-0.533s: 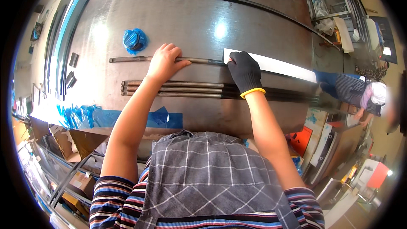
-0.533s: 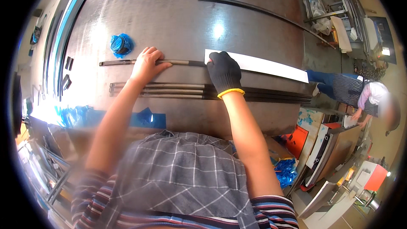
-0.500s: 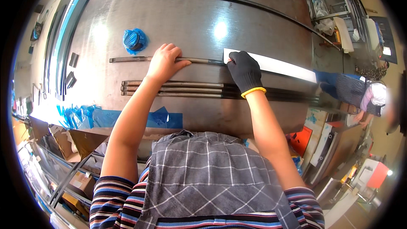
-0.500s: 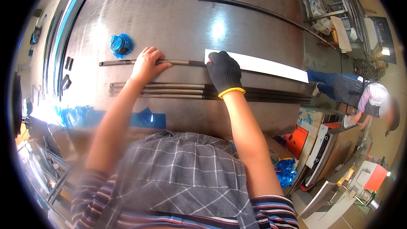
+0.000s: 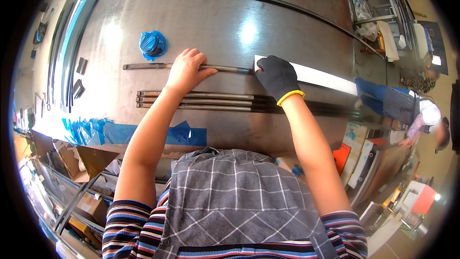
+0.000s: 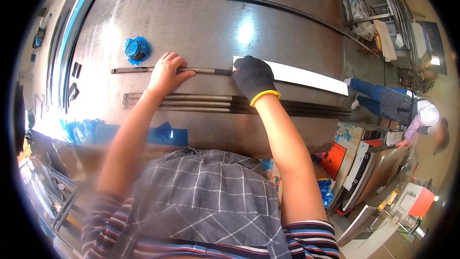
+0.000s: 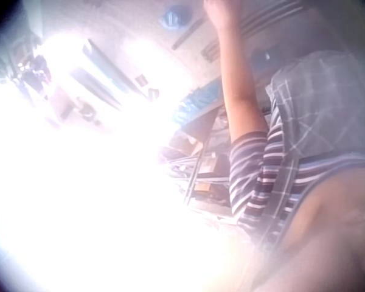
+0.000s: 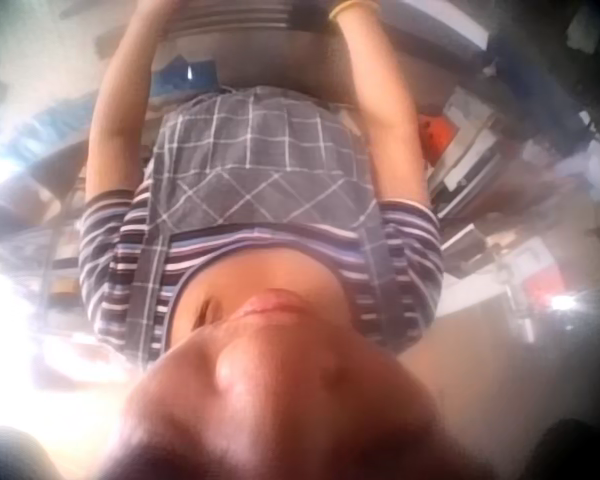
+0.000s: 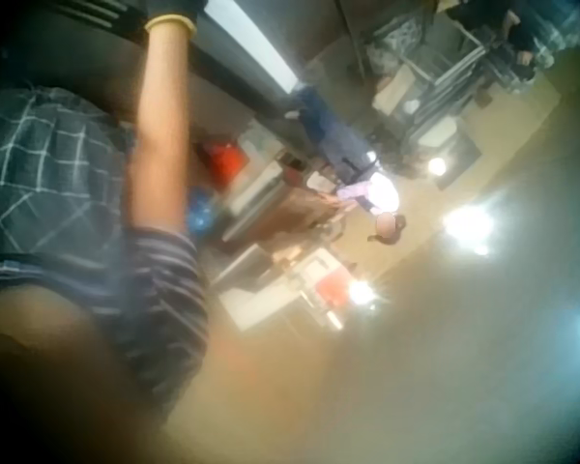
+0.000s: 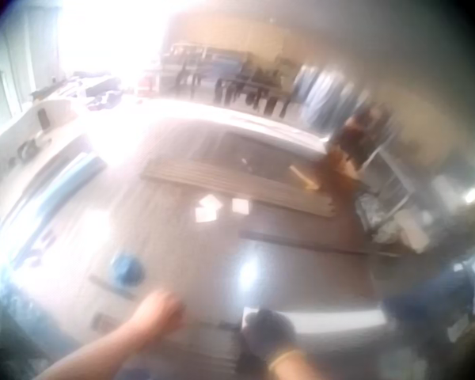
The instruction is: The person applies white tape to several long, thin metal rods laid out on a large metal table. They use a paper template to measure and align the tape, then smooth it down with their gloved hands. The person repeats this process for multiple rods, occasionally adjusting the template and tape.
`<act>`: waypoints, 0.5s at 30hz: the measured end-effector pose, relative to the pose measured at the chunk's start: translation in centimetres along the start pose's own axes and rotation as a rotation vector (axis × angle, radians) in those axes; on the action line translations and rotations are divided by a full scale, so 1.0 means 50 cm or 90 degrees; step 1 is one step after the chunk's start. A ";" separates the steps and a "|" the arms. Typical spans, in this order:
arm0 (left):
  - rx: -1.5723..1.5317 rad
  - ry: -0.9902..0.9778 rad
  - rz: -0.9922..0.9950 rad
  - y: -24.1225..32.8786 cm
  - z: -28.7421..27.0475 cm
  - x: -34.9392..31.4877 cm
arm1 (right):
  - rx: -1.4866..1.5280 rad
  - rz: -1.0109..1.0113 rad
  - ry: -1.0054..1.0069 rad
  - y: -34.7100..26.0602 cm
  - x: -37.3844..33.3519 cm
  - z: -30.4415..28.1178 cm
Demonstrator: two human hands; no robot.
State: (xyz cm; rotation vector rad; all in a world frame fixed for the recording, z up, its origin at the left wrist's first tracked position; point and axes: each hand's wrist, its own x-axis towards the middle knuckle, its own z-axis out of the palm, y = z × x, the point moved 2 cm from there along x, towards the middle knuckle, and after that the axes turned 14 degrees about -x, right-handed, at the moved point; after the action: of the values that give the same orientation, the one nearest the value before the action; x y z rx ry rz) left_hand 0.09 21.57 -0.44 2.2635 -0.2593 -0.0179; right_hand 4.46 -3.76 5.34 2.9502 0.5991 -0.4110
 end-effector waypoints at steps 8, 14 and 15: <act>0.007 0.008 0.004 -0.001 0.002 -0.002 | 0.013 0.031 -0.039 -0.019 0.010 0.001; 0.004 0.011 0.011 0.000 -0.001 -0.003 | 0.051 0.140 -0.081 0.027 0.020 0.026; 0.003 0.011 0.014 -0.001 -0.001 -0.004 | 0.051 0.131 -0.087 0.025 0.024 0.029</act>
State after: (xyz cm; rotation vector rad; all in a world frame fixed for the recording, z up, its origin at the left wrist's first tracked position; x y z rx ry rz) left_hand -0.10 21.70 -0.46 2.2645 -0.2764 0.0133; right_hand 5.69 -4.70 3.69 2.9864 0.2662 -0.6208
